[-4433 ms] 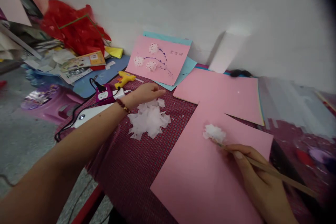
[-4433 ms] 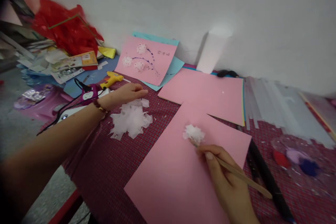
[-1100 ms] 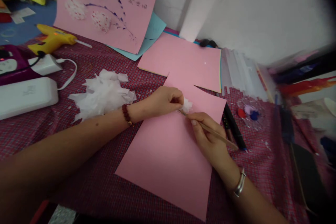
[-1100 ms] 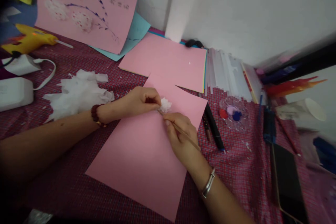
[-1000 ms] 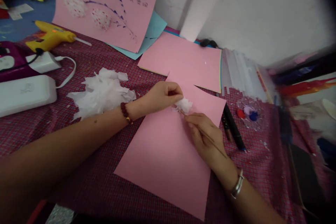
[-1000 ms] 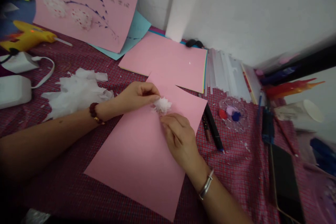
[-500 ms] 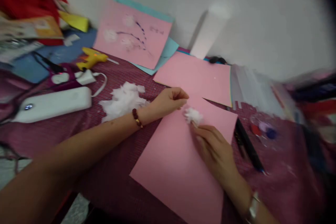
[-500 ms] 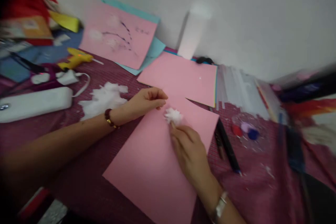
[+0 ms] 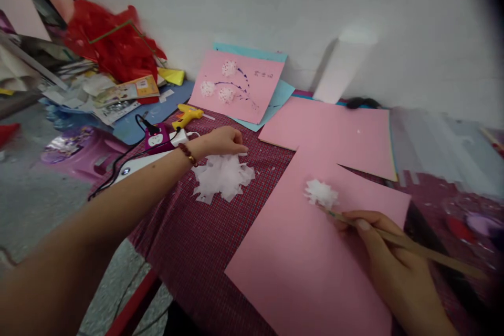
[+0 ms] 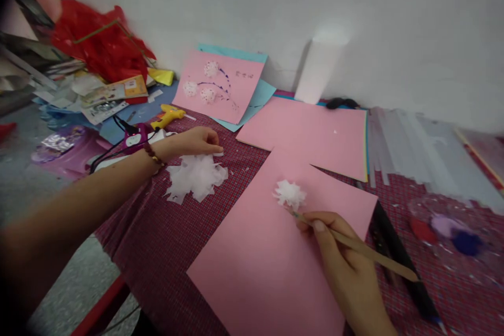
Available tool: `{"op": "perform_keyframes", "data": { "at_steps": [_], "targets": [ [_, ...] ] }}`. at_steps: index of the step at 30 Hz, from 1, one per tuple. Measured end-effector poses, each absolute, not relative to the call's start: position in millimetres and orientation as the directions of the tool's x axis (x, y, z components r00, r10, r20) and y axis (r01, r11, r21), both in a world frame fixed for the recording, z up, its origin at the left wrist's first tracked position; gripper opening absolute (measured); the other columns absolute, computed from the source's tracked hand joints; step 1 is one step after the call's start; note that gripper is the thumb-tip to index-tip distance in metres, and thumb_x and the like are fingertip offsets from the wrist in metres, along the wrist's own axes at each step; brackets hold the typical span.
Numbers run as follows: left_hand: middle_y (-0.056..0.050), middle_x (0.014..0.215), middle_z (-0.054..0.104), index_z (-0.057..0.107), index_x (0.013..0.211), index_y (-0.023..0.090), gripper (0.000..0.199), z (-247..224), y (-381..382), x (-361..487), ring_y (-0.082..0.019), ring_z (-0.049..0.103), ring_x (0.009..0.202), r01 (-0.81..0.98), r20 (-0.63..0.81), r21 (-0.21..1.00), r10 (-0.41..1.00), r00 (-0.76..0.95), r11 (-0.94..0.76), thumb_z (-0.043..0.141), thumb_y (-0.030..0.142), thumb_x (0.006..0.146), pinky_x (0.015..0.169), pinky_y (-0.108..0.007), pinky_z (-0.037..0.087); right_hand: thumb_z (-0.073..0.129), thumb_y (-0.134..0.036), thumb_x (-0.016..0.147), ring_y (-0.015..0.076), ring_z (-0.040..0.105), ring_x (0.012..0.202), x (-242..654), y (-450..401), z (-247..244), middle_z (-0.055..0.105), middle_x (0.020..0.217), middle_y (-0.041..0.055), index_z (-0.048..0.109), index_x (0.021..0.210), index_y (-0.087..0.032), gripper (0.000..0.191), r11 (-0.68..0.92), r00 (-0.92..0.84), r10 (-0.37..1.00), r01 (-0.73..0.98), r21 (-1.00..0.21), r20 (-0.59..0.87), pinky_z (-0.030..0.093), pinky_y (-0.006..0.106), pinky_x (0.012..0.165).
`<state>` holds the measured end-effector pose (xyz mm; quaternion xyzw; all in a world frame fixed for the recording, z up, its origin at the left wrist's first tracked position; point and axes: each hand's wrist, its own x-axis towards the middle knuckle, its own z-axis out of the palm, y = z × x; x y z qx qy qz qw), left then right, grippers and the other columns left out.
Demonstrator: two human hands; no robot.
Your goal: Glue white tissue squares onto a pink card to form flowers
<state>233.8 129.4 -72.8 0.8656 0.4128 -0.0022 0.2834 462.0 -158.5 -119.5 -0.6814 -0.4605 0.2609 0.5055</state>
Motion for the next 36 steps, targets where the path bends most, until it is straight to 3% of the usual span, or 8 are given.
{"op": "perform_keyframes", "data": {
  "at_steps": [5, 10, 19, 23, 28, 36],
  "targets": [
    [0.002, 0.059, 0.054, 0.058, 0.066, 0.015, 0.015, -49, 106, 244, -0.007, 0.043, 0.050, 0.525, -0.216, 0.789, 0.657, 0.722, -0.318, 0.062, 0.029, 0.072, 0.049, -0.021, 0.030, 0.052, -0.036, 0.089, 0.0194, 0.060, 0.075, 462, -159, -121, 0.065, 0.080, 0.0048, 0.064, 0.090, -0.025, 0.016, -0.053, 0.423, 0.901, 0.329, -0.943, 0.097, 0.053, 0.031, 0.068],
    [0.002, 0.060, 0.054, 0.055, 0.068, 0.014, 0.013, -30, 73, 260, -0.006, 0.050, 0.052, 0.390, -0.275, 0.914, 0.540, 0.796, -0.109, 0.060, 0.023, 0.077, 0.053, -0.020, 0.040, 0.051, -0.034, 0.090, 0.0165, 0.059, 0.075, 459, -157, -120, 0.065, 0.079, 0.0029, 0.063, 0.089, -0.025, 0.016, -0.037, 0.437, 0.894, 0.287, -0.957, 0.096, 0.051, 0.028, 0.069],
    [0.001, 0.066, 0.059, 0.065, 0.078, 0.012, 0.008, -61, 41, 304, -0.006, 0.051, 0.056, 0.351, -0.304, 0.928, 0.299, 0.905, -0.121, 0.062, 0.018, 0.072, 0.055, -0.018, 0.041, 0.050, -0.026, 0.090, 0.0144, 0.059, 0.074, 463, -157, -117, 0.064, 0.076, 0.0012, 0.063, 0.082, -0.021, 0.016, -0.019, 0.442, 0.887, 0.326, -0.945, 0.135, 0.047, 0.028, 0.069],
    [0.001, 0.068, 0.059, 0.064, 0.079, 0.014, 0.009, -78, 40, 319, -0.007, 0.051, 0.061, 0.242, -0.193, 0.943, 0.215, 0.957, -0.230, 0.057, 0.018, 0.074, 0.059, -0.019, 0.041, 0.052, -0.025, 0.089, 0.0152, 0.061, 0.077, 465, -154, -118, 0.066, 0.078, 0.0014, 0.065, 0.085, -0.022, 0.015, -0.029, 0.426, 0.896, 0.335, -0.942, 0.124, 0.047, 0.030, 0.073],
    [0.000, 0.079, 0.059, 0.062, 0.076, 0.014, 0.007, -85, 40, 321, -0.009, 0.052, 0.073, 0.144, -0.026, 0.883, 0.260, 0.965, -0.447, 0.056, 0.017, 0.073, 0.064, -0.020, 0.039, 0.054, -0.024, 0.088, 0.0162, 0.062, 0.080, 464, -145, -115, 0.068, 0.081, 0.0025, 0.067, 0.083, -0.021, 0.014, -0.030, 0.388, 0.912, 0.389, -0.921, 0.135, 0.047, 0.032, 0.075],
    [0.004, 0.061, 0.057, 0.063, 0.074, 0.014, 0.008, -81, 36, 319, -0.007, 0.048, 0.056, 0.237, -0.209, 0.862, 0.112, 0.972, -0.449, 0.057, 0.019, 0.073, 0.052, -0.018, 0.034, 0.053, -0.023, 0.089, 0.0145, 0.063, 0.080, 464, -139, -115, 0.068, 0.083, 0.0017, 0.066, 0.090, -0.021, 0.013, -0.030, 0.455, 0.877, 0.375, -0.927, 0.156, 0.048, 0.030, 0.075]
  ]
}}
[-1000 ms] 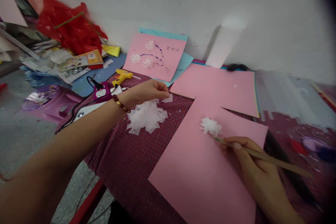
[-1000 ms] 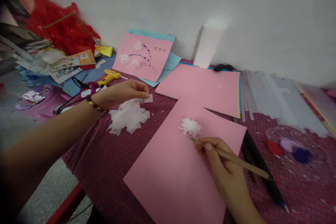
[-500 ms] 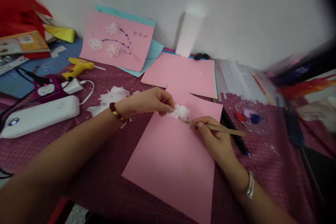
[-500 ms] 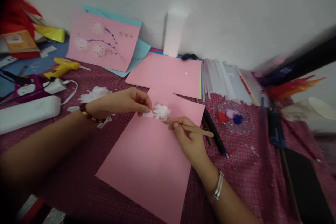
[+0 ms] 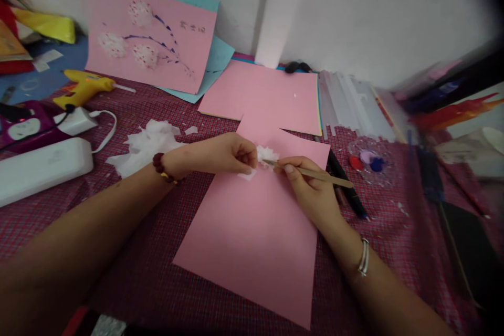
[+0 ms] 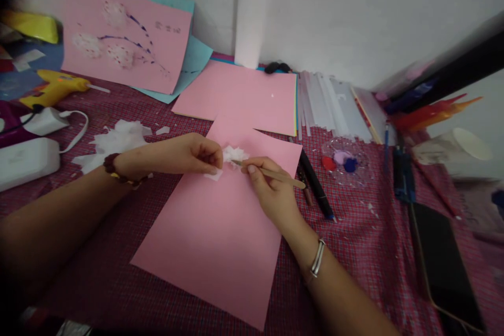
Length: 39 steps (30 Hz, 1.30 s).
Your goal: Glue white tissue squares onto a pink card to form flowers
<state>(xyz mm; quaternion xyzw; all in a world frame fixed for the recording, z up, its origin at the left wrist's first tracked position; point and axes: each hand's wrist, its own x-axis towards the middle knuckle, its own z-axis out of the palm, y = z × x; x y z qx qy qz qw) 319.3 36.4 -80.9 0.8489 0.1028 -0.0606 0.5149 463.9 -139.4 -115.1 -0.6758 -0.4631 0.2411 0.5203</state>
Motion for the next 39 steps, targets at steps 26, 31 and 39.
{"op": "perform_keyframes", "data": {
  "at_steps": [26, 31, 39],
  "targets": [
    [0.000, 0.070, 0.060, 0.063, 0.072, 0.012, 0.010, -108, 23, 344, -0.008, 0.053, 0.066, 0.116, 0.089, 0.879, 0.399, 0.913, -0.462, 0.054, 0.009, 0.073, 0.061, -0.019, 0.039, 0.047, -0.015, 0.090, 0.0202, 0.057, 0.095, 455, -157, -118, 0.063, 0.098, 0.0051, 0.058, 0.101, -0.024, 0.018, 0.061, 0.174, 0.939, 0.763, -0.643, 0.295, 0.044, 0.037, 0.084],
    [0.003, 0.062, 0.051, 0.060, 0.077, 0.011, 0.009, -108, 26, 342, -0.006, 0.042, 0.056, 0.121, -0.004, 0.979, 0.574, 0.819, -0.166, 0.052, 0.016, 0.079, 0.052, -0.019, 0.033, 0.042, -0.012, 0.091, 0.0233, 0.053, 0.098, 454, -157, -116, 0.059, 0.106, 0.0095, 0.055, 0.109, -0.021, 0.025, 0.137, -0.013, 0.964, 0.880, -0.455, 0.265, 0.044, 0.040, 0.083],
    [0.001, 0.069, 0.056, 0.060, 0.089, 0.011, 0.013, -74, 40, 322, -0.005, 0.048, 0.057, 0.125, 0.020, 0.973, 0.614, 0.789, -0.193, 0.054, 0.015, 0.078, 0.053, -0.018, 0.038, 0.049, -0.016, 0.089, 0.0229, 0.056, 0.094, 453, -161, -117, 0.061, 0.100, 0.0076, 0.058, 0.105, -0.023, 0.020, 0.146, 0.065, 0.944, 0.799, -0.584, 0.324, 0.045, 0.040, 0.083]
  ]
}}
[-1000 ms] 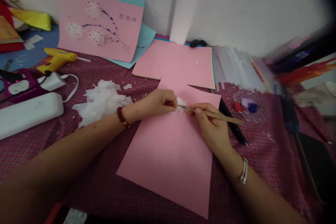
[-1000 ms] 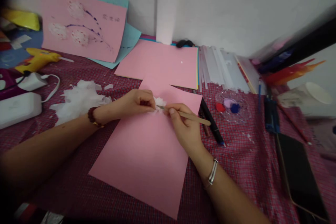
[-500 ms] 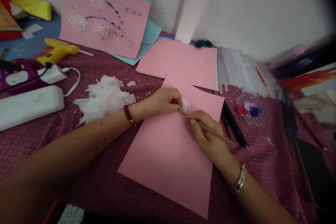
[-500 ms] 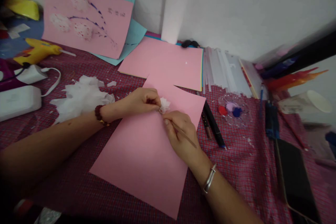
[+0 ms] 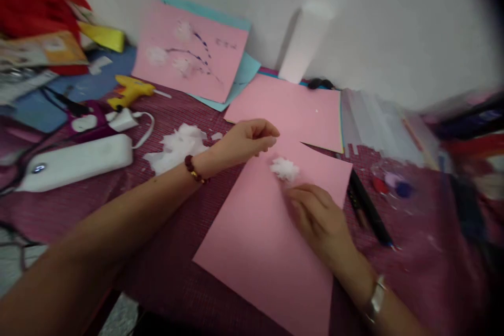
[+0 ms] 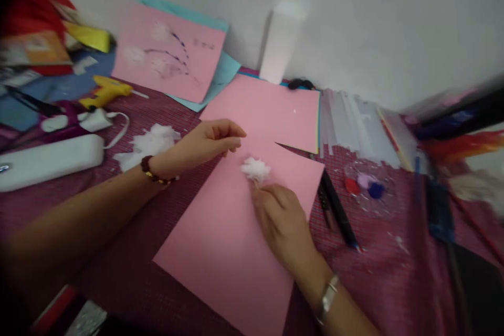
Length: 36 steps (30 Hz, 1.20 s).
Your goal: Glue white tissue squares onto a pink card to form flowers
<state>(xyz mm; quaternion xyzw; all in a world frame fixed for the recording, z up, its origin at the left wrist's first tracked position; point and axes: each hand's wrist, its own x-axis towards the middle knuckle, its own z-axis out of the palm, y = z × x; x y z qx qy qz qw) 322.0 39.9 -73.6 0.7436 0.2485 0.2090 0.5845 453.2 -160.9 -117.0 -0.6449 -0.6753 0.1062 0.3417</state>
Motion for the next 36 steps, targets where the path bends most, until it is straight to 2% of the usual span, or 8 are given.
{"op": "perform_keyframes", "data": {
  "at_steps": [5, 8, 12, 15, 20, 25, 30, 36],
  "targets": [
    [0.000, 0.063, 0.056, 0.061, 0.077, 0.010, 0.012, -31, 85, 276, -0.006, 0.047, 0.054, 0.355, 0.099, 0.802, 0.692, 0.715, -0.481, 0.053, 0.020, 0.079, 0.052, -0.019, 0.035, 0.050, -0.029, 0.090, 0.0187, 0.059, 0.075, 461, -161, -121, 0.063, 0.080, 0.0027, 0.063, 0.089, -0.026, 0.013, -0.020, 0.483, 0.858, 0.374, -0.927, 0.176, 0.049, 0.033, 0.070],
    [-0.001, 0.063, 0.058, 0.064, 0.073, 0.012, 0.014, -37, 96, 255, -0.009, 0.049, 0.057, 0.531, -0.009, 0.548, 0.630, 0.776, -0.646, 0.055, 0.021, 0.076, 0.054, -0.022, 0.035, 0.052, -0.033, 0.088, 0.0202, 0.059, 0.075, 465, -158, -123, 0.064, 0.078, 0.0038, 0.064, 0.086, -0.026, 0.014, -0.040, 0.485, 0.867, 0.296, -0.954, 0.114, 0.050, 0.034, 0.070],
    [-0.007, 0.076, 0.064, 0.065, 0.075, 0.013, 0.019, -64, 87, 248, -0.017, 0.056, 0.074, 0.557, -0.031, 0.129, 0.558, 0.829, -0.820, 0.052, 0.026, 0.079, 0.068, -0.027, 0.041, 0.052, -0.035, 0.088, 0.0213, 0.060, 0.075, 466, -158, -124, 0.065, 0.079, 0.0058, 0.064, 0.087, -0.025, 0.016, -0.031, 0.430, 0.896, 0.319, -0.947, 0.115, 0.051, 0.035, 0.067],
    [-0.009, 0.082, 0.064, 0.064, 0.077, 0.012, 0.023, -77, 83, 250, -0.018, 0.057, 0.079, 0.600, -0.029, 0.007, 0.600, 0.800, -0.800, 0.046, 0.025, 0.082, 0.074, -0.029, 0.042, 0.052, -0.034, 0.088, 0.0217, 0.061, 0.074, 466, -159, -123, 0.065, 0.077, 0.0061, 0.064, 0.089, -0.026, 0.015, -0.010, 0.422, 0.896, 0.332, -0.943, 0.139, 0.052, 0.035, 0.066],
    [-0.008, 0.079, 0.063, 0.065, 0.077, 0.012, 0.025, -70, 87, 255, -0.017, 0.056, 0.075, 0.623, 0.013, 0.041, 0.624, 0.781, -0.781, 0.042, 0.020, 0.082, 0.072, -0.028, 0.042, 0.053, -0.032, 0.088, 0.0190, 0.061, 0.071, 467, -160, -120, 0.065, 0.074, 0.0040, 0.065, 0.083, -0.024, 0.015, -0.010, 0.408, 0.902, 0.341, -0.940, 0.138, 0.049, 0.031, 0.062],
    [-0.006, 0.081, 0.058, 0.062, 0.068, 0.012, 0.016, -45, 55, 288, -0.013, 0.052, 0.072, 0.403, 0.191, 0.350, 0.486, 0.853, -0.846, 0.048, 0.016, 0.075, 0.067, -0.025, 0.040, 0.051, -0.028, 0.088, 0.0164, 0.059, 0.070, 470, -158, -119, 0.063, 0.073, 0.0019, 0.062, 0.080, -0.021, 0.015, 0.005, 0.438, 0.889, 0.283, -0.959, 0.134, 0.048, 0.030, 0.065],
    [0.000, 0.062, 0.055, 0.060, 0.062, 0.013, 0.016, -55, 11, 321, -0.009, 0.047, 0.059, 0.247, 0.048, 0.593, 0.339, 0.940, -0.766, 0.046, 0.009, 0.069, 0.056, -0.021, 0.034, 0.051, -0.026, 0.087, 0.0159, 0.059, 0.068, 471, -152, -118, 0.062, 0.070, 0.0009, 0.061, 0.078, -0.021, 0.015, -0.021, 0.467, 0.876, 0.288, -0.957, 0.122, 0.048, 0.030, 0.064],
    [-0.002, 0.072, 0.067, 0.069, 0.080, 0.013, 0.022, -85, 18, 322, -0.010, 0.055, 0.065, 0.295, -0.044, 0.767, 0.413, 0.910, -0.570, 0.048, 0.016, 0.077, 0.056, -0.020, 0.036, 0.051, -0.026, 0.087, 0.0156, 0.061, 0.072, 470, -139, -114, 0.065, 0.074, 0.0016, 0.063, 0.080, -0.020, 0.015, -0.004, 0.388, 0.913, 0.322, -0.947, 0.128, 0.049, 0.031, 0.068]
  ]
}}
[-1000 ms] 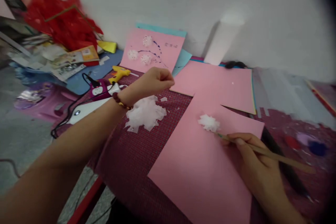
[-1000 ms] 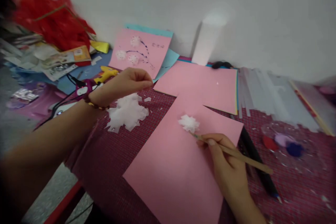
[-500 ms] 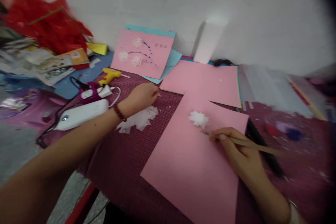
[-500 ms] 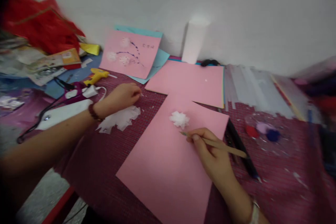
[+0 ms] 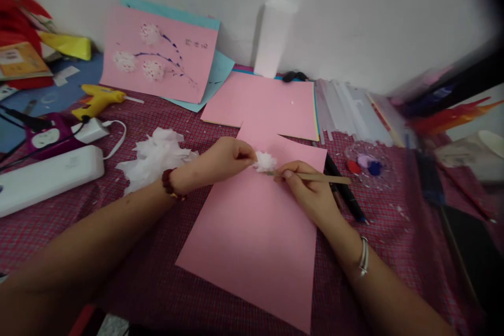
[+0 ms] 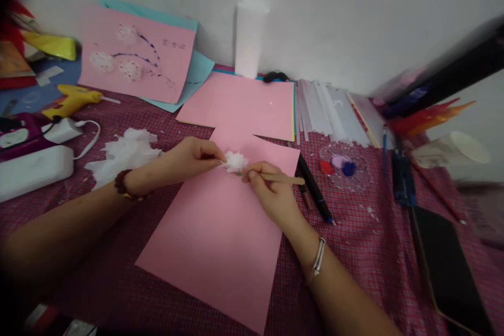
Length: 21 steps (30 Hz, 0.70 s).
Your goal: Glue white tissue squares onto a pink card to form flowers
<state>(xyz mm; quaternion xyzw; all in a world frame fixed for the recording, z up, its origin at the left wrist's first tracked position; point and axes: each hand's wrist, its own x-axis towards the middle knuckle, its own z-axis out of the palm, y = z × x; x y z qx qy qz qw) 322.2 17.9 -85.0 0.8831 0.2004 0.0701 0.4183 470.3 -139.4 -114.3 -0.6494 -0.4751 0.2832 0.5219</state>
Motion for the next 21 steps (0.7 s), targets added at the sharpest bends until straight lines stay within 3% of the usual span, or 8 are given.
{"op": "perform_keyframes", "data": {
  "at_steps": [4, 10, 16, 21],
  "targets": [
    [0.000, 0.067, 0.062, 0.065, 0.084, 0.013, 0.017, -85, 24, 321, -0.008, 0.050, 0.059, 0.298, -0.082, 0.823, 0.418, 0.905, -0.484, 0.052, 0.018, 0.075, 0.051, -0.018, 0.034, 0.052, -0.027, 0.088, 0.0156, 0.061, 0.078, 471, -135, -118, 0.066, 0.081, 0.0023, 0.063, 0.086, -0.021, 0.013, 0.013, 0.421, 0.897, 0.287, -0.958, 0.138, 0.049, 0.032, 0.073],
    [0.001, 0.064, 0.059, 0.063, 0.072, 0.013, 0.012, -93, 10, 328, -0.007, 0.049, 0.058, 0.242, -0.124, 0.791, 0.240, 0.963, -0.562, 0.051, 0.014, 0.073, 0.054, -0.019, 0.035, 0.053, -0.026, 0.088, 0.0157, 0.062, 0.079, 471, -134, -120, 0.066, 0.082, 0.0019, 0.064, 0.087, -0.021, 0.012, 0.001, 0.439, 0.889, 0.280, -0.960, 0.130, 0.049, 0.032, 0.073],
    [0.001, 0.062, 0.058, 0.062, 0.070, 0.013, 0.011, -105, 2, 335, -0.008, 0.048, 0.057, 0.237, -0.017, 0.807, 0.380, 0.925, -0.540, 0.052, 0.015, 0.074, 0.052, -0.019, 0.033, 0.050, -0.020, 0.089, 0.0144, 0.061, 0.072, 467, -150, -115, 0.064, 0.074, 0.0002, 0.063, 0.084, -0.020, 0.013, 0.042, 0.548, 0.817, 0.253, -0.967, 0.179, 0.048, 0.031, 0.071],
    [0.002, 0.061, 0.057, 0.060, 0.069, 0.013, 0.009, -112, 4, 337, -0.007, 0.048, 0.056, 0.224, 0.035, 0.817, 0.432, 0.901, -0.532, 0.052, 0.013, 0.073, 0.051, -0.018, 0.032, 0.048, -0.019, 0.090, 0.0144, 0.060, 0.075, 464, -157, -115, 0.063, 0.077, 0.0005, 0.062, 0.084, -0.021, 0.015, 0.033, 0.441, 0.876, 0.346, -0.938, 0.194, 0.047, 0.029, 0.070]
  ]
}}
